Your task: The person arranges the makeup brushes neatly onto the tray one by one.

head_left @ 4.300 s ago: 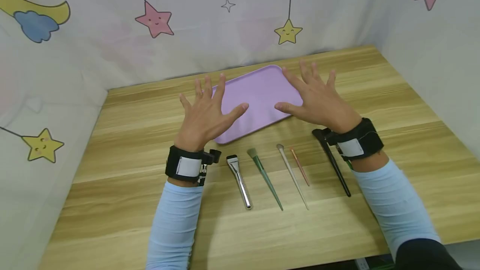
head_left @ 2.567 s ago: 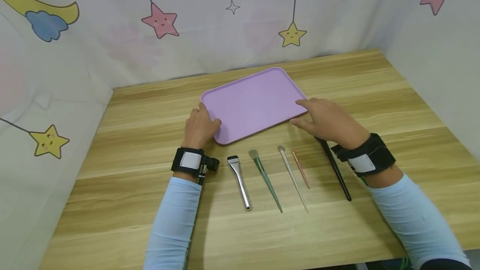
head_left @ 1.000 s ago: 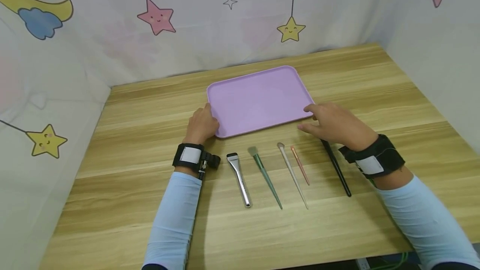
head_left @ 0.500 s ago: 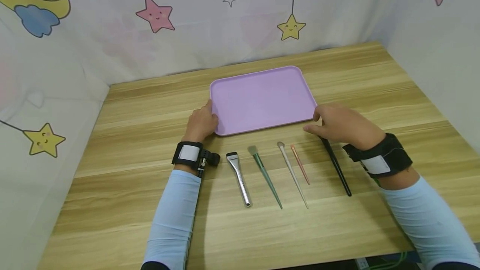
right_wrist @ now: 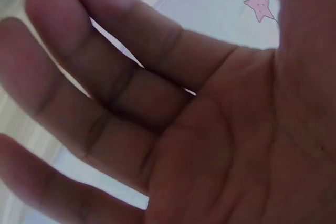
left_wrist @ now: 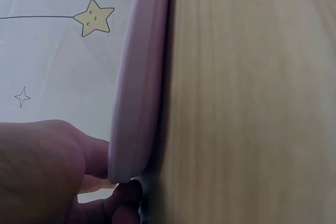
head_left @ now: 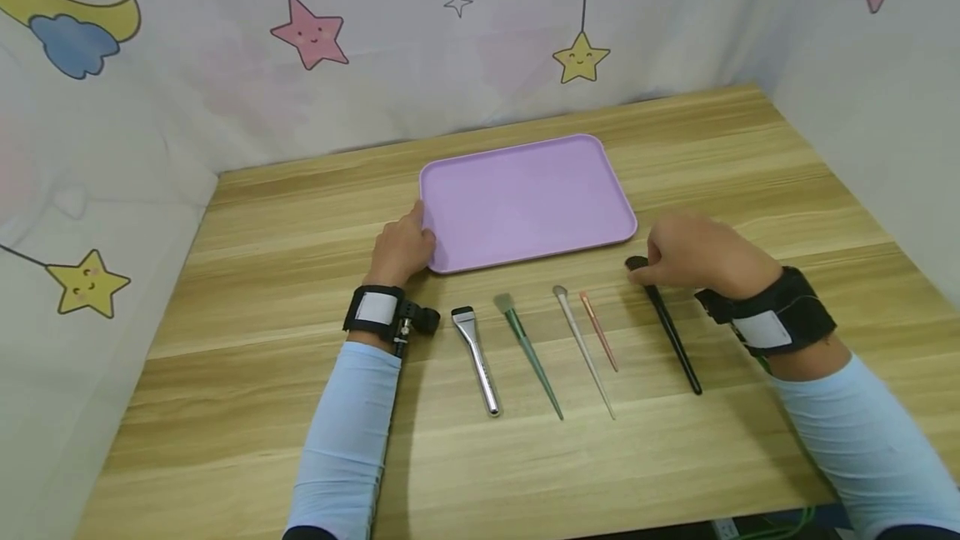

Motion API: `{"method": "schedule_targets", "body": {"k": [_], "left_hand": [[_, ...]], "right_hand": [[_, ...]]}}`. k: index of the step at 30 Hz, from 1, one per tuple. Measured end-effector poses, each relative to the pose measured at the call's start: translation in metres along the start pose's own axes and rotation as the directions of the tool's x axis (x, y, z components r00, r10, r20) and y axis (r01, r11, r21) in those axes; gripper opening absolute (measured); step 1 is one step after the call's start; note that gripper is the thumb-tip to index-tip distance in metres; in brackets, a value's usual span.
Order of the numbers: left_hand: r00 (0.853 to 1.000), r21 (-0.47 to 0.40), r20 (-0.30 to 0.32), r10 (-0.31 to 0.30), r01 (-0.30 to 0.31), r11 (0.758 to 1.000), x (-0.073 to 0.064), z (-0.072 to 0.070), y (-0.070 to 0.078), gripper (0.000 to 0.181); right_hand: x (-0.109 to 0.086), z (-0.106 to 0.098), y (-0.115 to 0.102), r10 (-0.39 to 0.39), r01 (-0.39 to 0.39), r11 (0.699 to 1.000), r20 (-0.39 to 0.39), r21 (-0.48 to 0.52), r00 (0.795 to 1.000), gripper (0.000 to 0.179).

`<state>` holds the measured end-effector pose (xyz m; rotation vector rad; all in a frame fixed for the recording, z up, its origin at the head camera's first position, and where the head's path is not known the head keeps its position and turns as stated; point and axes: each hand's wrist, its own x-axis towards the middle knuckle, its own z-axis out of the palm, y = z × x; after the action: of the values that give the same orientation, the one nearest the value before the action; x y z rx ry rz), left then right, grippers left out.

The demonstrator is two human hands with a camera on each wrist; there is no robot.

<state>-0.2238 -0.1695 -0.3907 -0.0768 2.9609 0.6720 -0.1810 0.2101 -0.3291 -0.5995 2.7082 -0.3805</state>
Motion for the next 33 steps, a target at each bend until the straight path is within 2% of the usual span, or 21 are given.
{"method": "schedule_targets", "body": {"k": [6,15,21,27,33], "left_hand": [[1.000,-0.012,-0.003,-0.003,0.003,1.000,0.000,0.001,-0.001,0.062],[1.000,-0.024,-0.006,-0.008,0.008,1.000,0.002,0.002,-0.003,0.063],[1.000,-0.014,-0.005,-0.004,0.004,1.000,0.001,0.001,-0.003,0.063],[1.000,-0.022,-0.011,-0.005,0.004,1.000,0.001,0.001,-0.002,0.063],[1.000,-0.025,-0.009,-0.012,0.011,1.000,0.002,0.001,-0.003,0.063]], "right_hand": [[-0.002,0.003,0.001,0.077,-0.072,0.995,0.078,-0.071,0.994,0.044],[0.006,0.014,-0.003,0.113,-0.095,0.988,0.144,-0.123,0.983,0.033],[0.008,0.017,-0.005,0.116,-0.096,0.989,0.184,-0.112,0.976,0.029],[0.010,0.017,-0.002,0.098,-0.086,0.993,0.156,-0.083,0.983,0.027],[0.012,0.016,0.000,0.044,-0.049,0.998,0.139,0.032,0.989,0.028]]}}
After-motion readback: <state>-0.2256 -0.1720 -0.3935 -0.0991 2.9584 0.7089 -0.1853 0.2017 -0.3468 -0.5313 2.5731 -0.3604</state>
